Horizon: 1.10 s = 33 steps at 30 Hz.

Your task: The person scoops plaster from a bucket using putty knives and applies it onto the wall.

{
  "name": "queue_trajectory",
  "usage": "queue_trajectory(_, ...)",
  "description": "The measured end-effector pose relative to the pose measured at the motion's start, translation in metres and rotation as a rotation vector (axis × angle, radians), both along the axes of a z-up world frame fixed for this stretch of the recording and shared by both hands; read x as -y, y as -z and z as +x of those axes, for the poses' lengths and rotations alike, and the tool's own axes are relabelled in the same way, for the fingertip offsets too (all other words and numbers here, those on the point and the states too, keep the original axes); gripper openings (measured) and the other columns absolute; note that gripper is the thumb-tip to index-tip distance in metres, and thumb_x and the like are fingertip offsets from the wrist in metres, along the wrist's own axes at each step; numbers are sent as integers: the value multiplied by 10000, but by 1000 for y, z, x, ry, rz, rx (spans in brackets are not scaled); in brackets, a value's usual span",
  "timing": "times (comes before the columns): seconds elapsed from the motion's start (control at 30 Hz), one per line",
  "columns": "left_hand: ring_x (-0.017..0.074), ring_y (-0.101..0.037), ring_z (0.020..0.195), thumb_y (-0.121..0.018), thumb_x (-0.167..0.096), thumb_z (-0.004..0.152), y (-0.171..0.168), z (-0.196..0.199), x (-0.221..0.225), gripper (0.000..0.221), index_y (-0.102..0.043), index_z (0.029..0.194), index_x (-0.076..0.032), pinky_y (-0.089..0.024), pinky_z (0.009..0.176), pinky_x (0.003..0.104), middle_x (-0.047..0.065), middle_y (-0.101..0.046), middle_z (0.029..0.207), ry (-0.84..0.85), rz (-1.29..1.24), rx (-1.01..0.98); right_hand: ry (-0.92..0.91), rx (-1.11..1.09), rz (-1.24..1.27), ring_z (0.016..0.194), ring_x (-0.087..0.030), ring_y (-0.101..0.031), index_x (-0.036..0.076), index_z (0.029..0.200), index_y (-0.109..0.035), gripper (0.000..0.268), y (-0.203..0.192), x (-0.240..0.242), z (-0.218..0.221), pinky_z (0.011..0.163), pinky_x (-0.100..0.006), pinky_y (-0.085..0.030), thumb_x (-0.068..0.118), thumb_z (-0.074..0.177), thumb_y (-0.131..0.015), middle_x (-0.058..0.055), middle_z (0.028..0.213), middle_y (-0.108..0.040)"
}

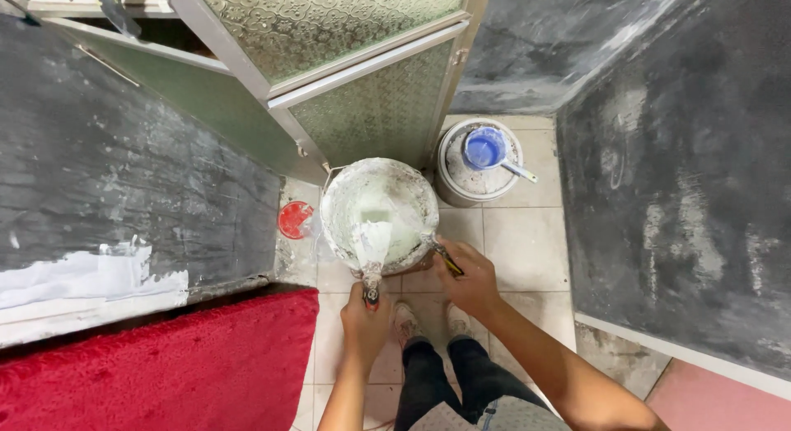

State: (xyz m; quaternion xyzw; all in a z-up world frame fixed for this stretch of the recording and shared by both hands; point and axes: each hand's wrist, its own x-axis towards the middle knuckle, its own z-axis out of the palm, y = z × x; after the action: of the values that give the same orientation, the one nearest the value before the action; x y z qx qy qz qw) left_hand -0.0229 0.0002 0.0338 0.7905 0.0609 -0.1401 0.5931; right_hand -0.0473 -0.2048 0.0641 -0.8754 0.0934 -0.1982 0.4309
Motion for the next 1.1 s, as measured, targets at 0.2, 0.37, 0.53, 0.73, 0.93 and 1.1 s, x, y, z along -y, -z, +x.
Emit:
queue_trajectory(0.2, 94, -538, 539, -671, -90, 869, 6, 2, 1, 117, -610, 932, -13, -454, 495, 315, 48, -594, 597, 9, -40, 49, -257, 138, -487, 1044, -306, -648, 49, 1348, -634, 524, 10, 1, -6, 871, -438, -543, -38, 833, -685, -135, 1302, -639)
queue_trajectory(0.37, 88, -505, 580, -672, -91, 890, 34, 7, -9, 105, -612, 912, -7, -445, 524, 314, 46, -582, 619, -19, -48, 71, -365, 125, -600, 971, -348, -635, 0, 1302, -640, 576, -11, -4, -31, 808, -420, -556, -56, 732, -698, -186, 1282, -648)
queue_trajectory(0.53, 89, -534, 589, -689, -94, 847, 29, 9, -11, 127, -620, 929, -26, -467, 553, 309, 31, -608, 635, -45, -5, 2, -270, 177, -419, 968, -332, -632, 1, 1289, -629, 502, -5, -11, -47, 819, -408, -552, -43, 801, -740, -146, 1235, -638)
queue_trajectory(0.73, 91, -529, 598, -679, -92, 837, 12, 8, -2, 130, -598, 908, -20, -467, 551, 316, 34, -592, 629, -4, -29, 31, -273, 149, -495, 891, -317, -605, 4, 1255, -652, 536, -23, -16, -39, 760, -401, -538, -53, 730, -741, -176, 1257, -638)
queue_trajectory(0.93, 125, -516, 596, -685, -105, 879, 17, 10, -10, 131, -596, 890, -9, -465, 547, 348, 77, -577, 639, -31, -39, 92, -369, 92, -626, 923, -354, -604, 10, 1263, -648, 578, -14, -8, -61, 785, -430, -556, 12, 687, -701, -193, 1261, -632)
queue_trajectory(1.1, 150, -583, 562, -663, -90, 867, 6, 9, -5, 115, -591, 920, -19, -485, 540, 355, 93, -617, 622, -51, 9, 65, 101, -214, 193, 746, -118, -673, -21, 1301, -649, 401, 2, -19, -71, 633, -297, -552, 93, 920, -700, -87, 968, -767)
